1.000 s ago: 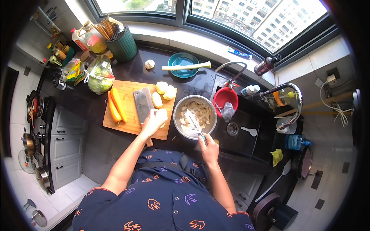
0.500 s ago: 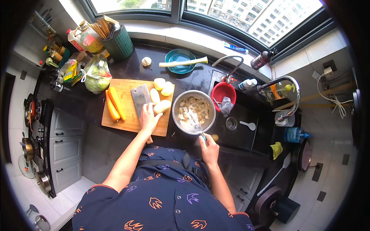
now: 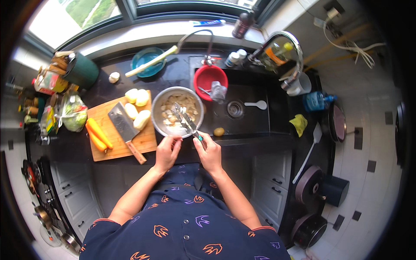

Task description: The person peels two potatoes using a vegetable peeler in a kitchen. They hold the potato in one hand and the peeler in the other, removing the skin in strips and dropping the peels into a metal bowl. The peeled potatoes are placed on a wooden cutting board.

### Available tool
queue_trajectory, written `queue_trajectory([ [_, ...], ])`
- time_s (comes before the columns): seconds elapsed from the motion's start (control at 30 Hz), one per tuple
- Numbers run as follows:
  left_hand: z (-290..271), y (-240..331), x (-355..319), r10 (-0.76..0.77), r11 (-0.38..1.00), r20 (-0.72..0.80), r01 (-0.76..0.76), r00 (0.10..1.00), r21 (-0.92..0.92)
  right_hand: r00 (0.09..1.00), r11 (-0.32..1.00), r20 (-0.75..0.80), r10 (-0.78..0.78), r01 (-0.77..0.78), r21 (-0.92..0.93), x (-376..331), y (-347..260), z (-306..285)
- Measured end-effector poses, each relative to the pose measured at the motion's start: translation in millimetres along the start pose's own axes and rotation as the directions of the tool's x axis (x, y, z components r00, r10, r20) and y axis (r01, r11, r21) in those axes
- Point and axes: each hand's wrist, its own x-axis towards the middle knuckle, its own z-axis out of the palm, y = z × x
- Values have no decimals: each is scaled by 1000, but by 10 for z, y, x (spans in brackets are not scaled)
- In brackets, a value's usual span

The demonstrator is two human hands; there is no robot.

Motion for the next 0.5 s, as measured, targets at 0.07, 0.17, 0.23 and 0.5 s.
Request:
queue_trajectory([
  [0.07,351,82,32,48,999,153,-51,987,11,995,999,-97,0,5,51,-37,257,-172],
  [0.17,896,195,214,32,999,354,-35,935,4,975,994,-207,84,-68,83,-88,452,-598],
  [0.23,1326,70,375,-48,999,467,35,883,38,950,989,-281,136,-114,92,-124,644,-865],
  [0.5,2844,-1306,921,-506,820,528,191,682,540,897,975,-383,221,-199,97,-146,1301,-1503],
])
